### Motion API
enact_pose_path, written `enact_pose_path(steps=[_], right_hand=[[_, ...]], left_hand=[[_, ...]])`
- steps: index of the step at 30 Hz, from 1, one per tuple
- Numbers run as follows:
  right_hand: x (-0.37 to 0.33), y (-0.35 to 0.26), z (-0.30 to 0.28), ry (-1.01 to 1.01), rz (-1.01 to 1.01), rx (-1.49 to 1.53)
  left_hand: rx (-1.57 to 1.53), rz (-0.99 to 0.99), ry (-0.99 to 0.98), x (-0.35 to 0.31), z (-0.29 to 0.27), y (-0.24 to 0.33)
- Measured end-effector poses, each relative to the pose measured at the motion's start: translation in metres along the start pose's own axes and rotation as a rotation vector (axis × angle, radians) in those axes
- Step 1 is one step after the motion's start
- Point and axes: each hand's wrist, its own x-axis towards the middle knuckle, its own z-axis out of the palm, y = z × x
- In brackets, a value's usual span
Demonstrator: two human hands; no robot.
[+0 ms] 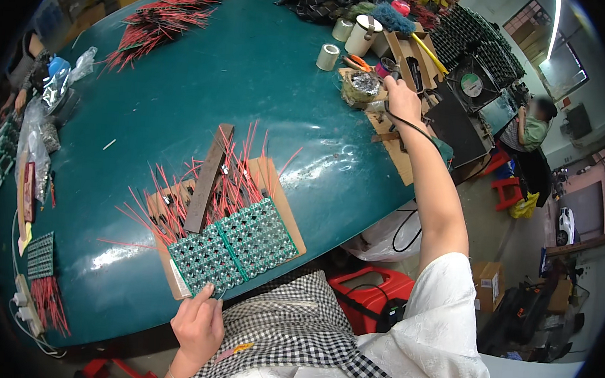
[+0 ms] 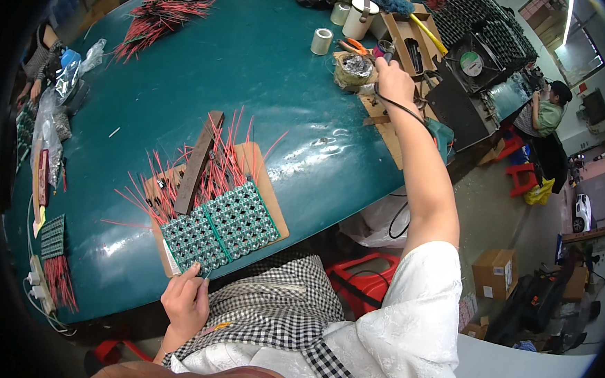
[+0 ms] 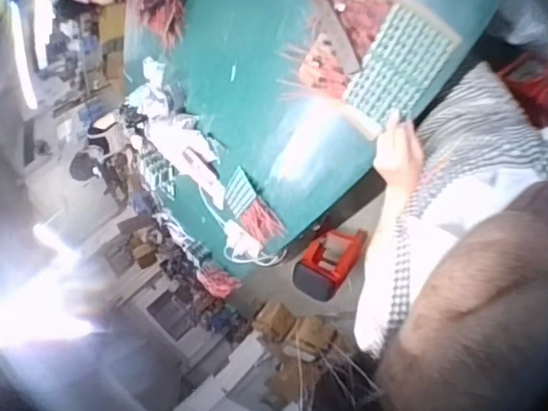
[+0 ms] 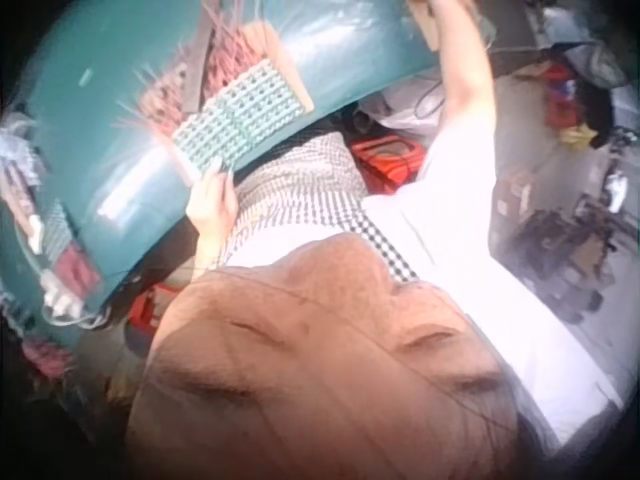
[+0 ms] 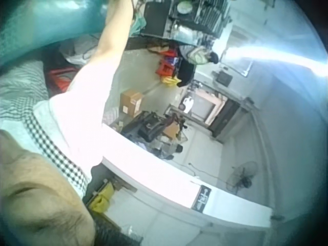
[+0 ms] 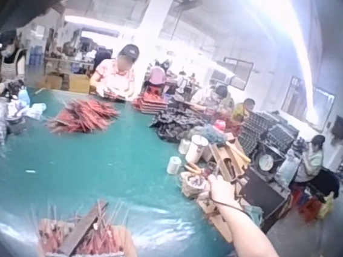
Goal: The person solders wires onto circuit boards using a soldering iron, handling and positioning the boards and wires by hand.
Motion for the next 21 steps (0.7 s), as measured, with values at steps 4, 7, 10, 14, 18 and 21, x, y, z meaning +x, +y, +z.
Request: enact_pose_path(steps=[4,7,10,14,18,21], right_hand=[[-0.003,-0.006,0.0,-0.013,-0.022,0.015],[-0.005,-0.006,0.001,-0.027,-0.033,-0.041],[-0.007,-0.008,0.002,-0.088,-0.033,-0.188],[-0.009,-0.013,0.01,-0.126,-0.043,-0.325],[-0.015,-0.017,0.015,-0.025,0.033,-0.23],[-0.018,-0.029,0.013,-0.028,0.134,-0.127]], left_hand=[[-0.022,-0.004,-0.005,0.001,0.0,-0.004],[-0.031,0.006,-0.012,0.003,-0.001,-0.004],[-0.029,0.002,-0.011,0.004,-0.001,-0.003],[-0.034,0.005,-0.006,0.003,-0.001,-0.005],[-0.054,0.008,0.001,0.002,-0.001,-0.005],[-0.051,0.015,0.008,0.001,-0.001,-0.004]])
